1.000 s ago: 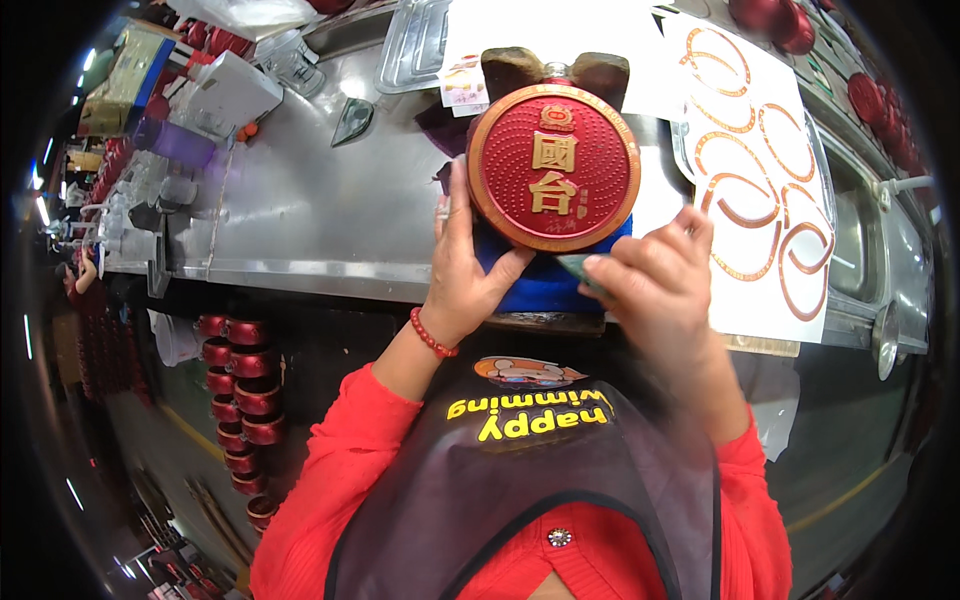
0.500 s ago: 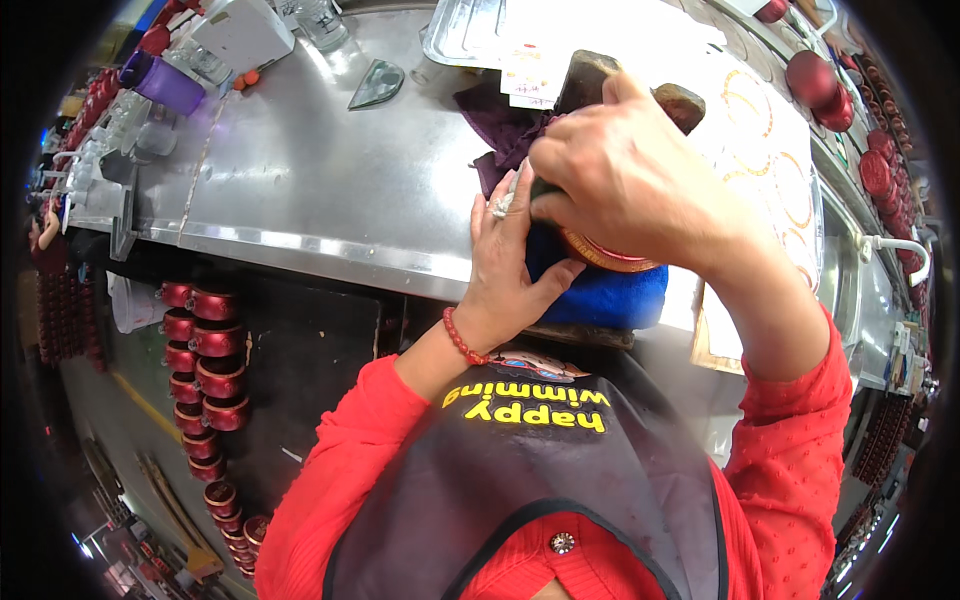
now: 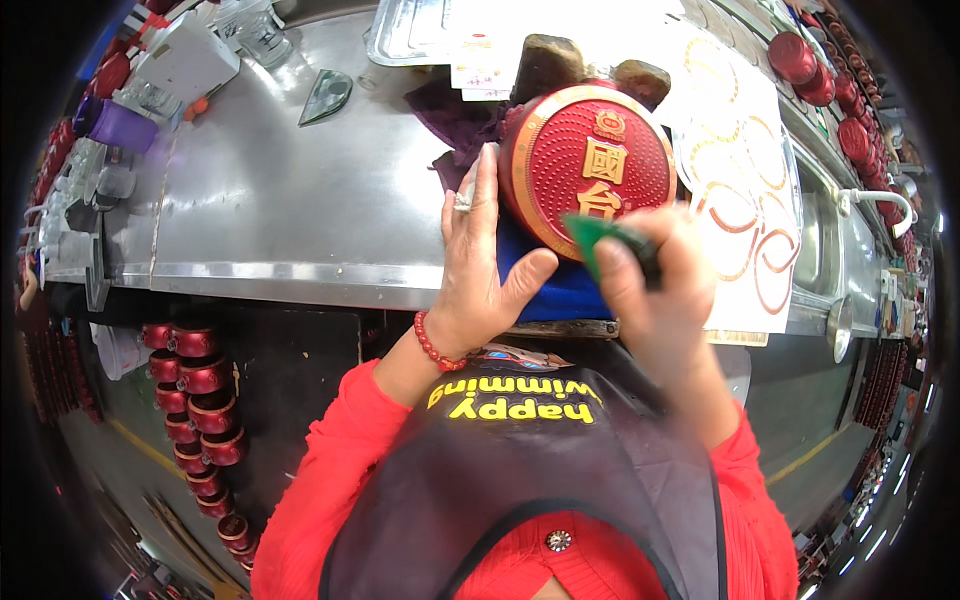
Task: The person applies gold decorative rings and stickers to red ceramic bottles. They wipe the bottle surface with a cloth, place a ring around the neck, and affix a gold label to the front. The process is repeated for multiple bottles on a stainless steel workbench.
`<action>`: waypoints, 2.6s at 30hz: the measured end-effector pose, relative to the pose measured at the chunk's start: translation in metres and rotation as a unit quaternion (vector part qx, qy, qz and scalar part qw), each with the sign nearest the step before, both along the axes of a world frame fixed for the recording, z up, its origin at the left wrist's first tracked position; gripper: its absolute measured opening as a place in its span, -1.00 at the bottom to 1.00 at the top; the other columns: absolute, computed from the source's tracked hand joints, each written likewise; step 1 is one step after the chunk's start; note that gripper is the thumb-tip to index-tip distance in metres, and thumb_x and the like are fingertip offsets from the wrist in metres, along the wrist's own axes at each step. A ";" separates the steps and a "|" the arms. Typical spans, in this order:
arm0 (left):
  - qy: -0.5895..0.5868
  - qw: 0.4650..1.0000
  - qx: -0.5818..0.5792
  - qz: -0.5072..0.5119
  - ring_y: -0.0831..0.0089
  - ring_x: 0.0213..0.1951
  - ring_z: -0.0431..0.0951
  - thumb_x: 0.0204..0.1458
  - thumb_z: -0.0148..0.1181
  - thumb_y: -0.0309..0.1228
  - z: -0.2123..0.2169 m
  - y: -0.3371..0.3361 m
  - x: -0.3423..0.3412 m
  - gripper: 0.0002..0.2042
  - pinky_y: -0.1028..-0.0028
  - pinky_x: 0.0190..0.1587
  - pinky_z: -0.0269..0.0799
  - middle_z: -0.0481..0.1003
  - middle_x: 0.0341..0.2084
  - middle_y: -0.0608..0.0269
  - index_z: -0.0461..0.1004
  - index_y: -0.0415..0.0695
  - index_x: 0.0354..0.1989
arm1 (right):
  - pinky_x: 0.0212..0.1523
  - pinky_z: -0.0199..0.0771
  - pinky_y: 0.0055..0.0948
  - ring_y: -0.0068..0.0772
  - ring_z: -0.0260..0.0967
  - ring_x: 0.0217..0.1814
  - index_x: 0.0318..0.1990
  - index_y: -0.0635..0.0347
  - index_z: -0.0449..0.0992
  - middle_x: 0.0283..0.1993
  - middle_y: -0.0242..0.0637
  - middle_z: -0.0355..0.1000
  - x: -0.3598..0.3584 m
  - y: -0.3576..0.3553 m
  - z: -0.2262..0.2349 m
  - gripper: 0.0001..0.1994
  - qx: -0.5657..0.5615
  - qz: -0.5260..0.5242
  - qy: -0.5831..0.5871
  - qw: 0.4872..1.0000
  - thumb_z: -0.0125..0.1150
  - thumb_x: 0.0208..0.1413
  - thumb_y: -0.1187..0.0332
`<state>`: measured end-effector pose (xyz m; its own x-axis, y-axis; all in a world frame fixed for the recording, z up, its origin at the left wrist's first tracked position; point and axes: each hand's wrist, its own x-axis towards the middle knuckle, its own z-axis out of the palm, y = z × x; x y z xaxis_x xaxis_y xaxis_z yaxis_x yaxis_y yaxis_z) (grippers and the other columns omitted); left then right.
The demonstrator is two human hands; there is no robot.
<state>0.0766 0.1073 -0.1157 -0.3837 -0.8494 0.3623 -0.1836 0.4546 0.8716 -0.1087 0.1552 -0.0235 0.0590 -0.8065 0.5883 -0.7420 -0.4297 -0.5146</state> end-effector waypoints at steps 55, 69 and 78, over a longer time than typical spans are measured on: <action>-0.361 0.914 -0.038 0.179 -0.13 0.21 0.31 0.15 0.25 0.02 0.000 -0.113 0.063 -0.44 0.02 0.28 0.21 0.47 0.05 -0.14 0.44 0.04 0.27 | 0.09 0.50 -0.45 -0.41 0.42 0.15 0.24 0.33 0.39 0.19 -0.12 0.44 -0.093 0.042 -0.082 -0.70 0.105 -0.077 -0.266 0.955 0.04 0.43 0.44; 0.099 0.992 0.030 0.074 0.46 -0.14 0.57 0.18 0.29 -0.50 0.062 -0.055 0.023 -0.81 0.42 -0.08 0.53 0.56 -0.21 0.16 0.45 -0.21 -0.09 | 0.46 0.22 -0.13 0.12 0.16 0.55 0.45 0.38 0.22 0.50 0.18 0.18 -0.077 0.020 -0.070 -0.36 0.113 0.038 -0.107 0.987 -0.06 0.15 0.77; 0.022 0.989 -0.148 0.011 0.15 -0.04 0.63 0.15 0.36 -0.54 0.050 -0.075 -0.013 -0.75 0.34 0.04 0.54 0.63 -0.02 0.00 0.63 -0.17 0.01 | 0.50 0.13 -0.07 0.23 0.13 0.55 0.45 0.40 0.19 0.48 0.24 0.18 -0.071 0.023 -0.062 -0.33 0.092 0.046 -0.074 0.992 -0.04 0.11 0.78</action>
<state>0.0638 0.0326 -0.0657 -0.3445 -0.7110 0.6130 -0.1606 0.6880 0.7077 -0.1799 0.1779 -0.0855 0.0613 -0.8958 0.4401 -0.6137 -0.3816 -0.6912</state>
